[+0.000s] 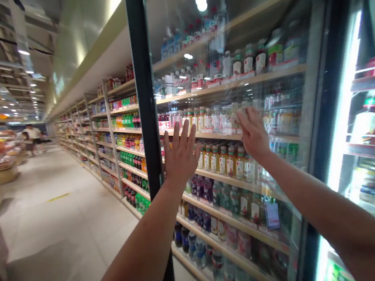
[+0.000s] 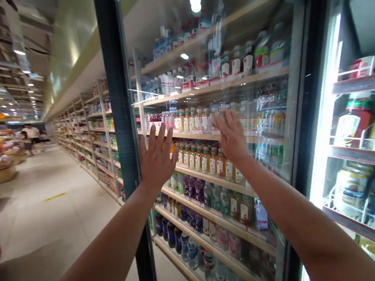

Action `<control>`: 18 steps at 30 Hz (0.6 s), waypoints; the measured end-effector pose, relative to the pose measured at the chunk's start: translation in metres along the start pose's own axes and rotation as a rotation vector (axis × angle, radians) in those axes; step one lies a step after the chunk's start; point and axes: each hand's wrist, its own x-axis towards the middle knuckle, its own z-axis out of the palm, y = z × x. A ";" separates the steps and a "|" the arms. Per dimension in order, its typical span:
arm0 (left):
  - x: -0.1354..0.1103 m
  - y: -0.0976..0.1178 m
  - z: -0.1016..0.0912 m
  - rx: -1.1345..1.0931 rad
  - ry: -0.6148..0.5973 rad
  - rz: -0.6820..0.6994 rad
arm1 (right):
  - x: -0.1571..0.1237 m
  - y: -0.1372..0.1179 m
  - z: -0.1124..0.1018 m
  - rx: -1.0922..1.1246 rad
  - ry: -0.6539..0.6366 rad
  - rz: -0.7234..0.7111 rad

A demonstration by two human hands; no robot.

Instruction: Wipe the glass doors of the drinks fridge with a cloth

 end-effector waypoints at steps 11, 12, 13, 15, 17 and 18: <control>-0.002 -0.007 0.007 0.006 0.014 0.023 | 0.136 0.068 0.015 -0.063 0.042 0.170; -0.002 -0.008 0.007 0.009 0.015 0.026 | 0.132 0.068 0.018 -0.069 0.053 0.159; -0.001 -0.008 0.005 0.015 0.021 0.024 | 0.128 0.067 0.019 -0.079 0.056 0.148; 0.006 -0.010 0.001 0.023 0.048 0.003 | 0.122 0.066 0.020 -0.101 0.043 0.132; 0.022 -0.012 -0.004 0.005 0.077 -0.042 | 0.120 0.063 0.017 -0.108 0.034 0.134; 0.033 -0.014 -0.007 -0.016 0.089 -0.068 | 0.119 0.061 0.015 -0.109 0.034 0.140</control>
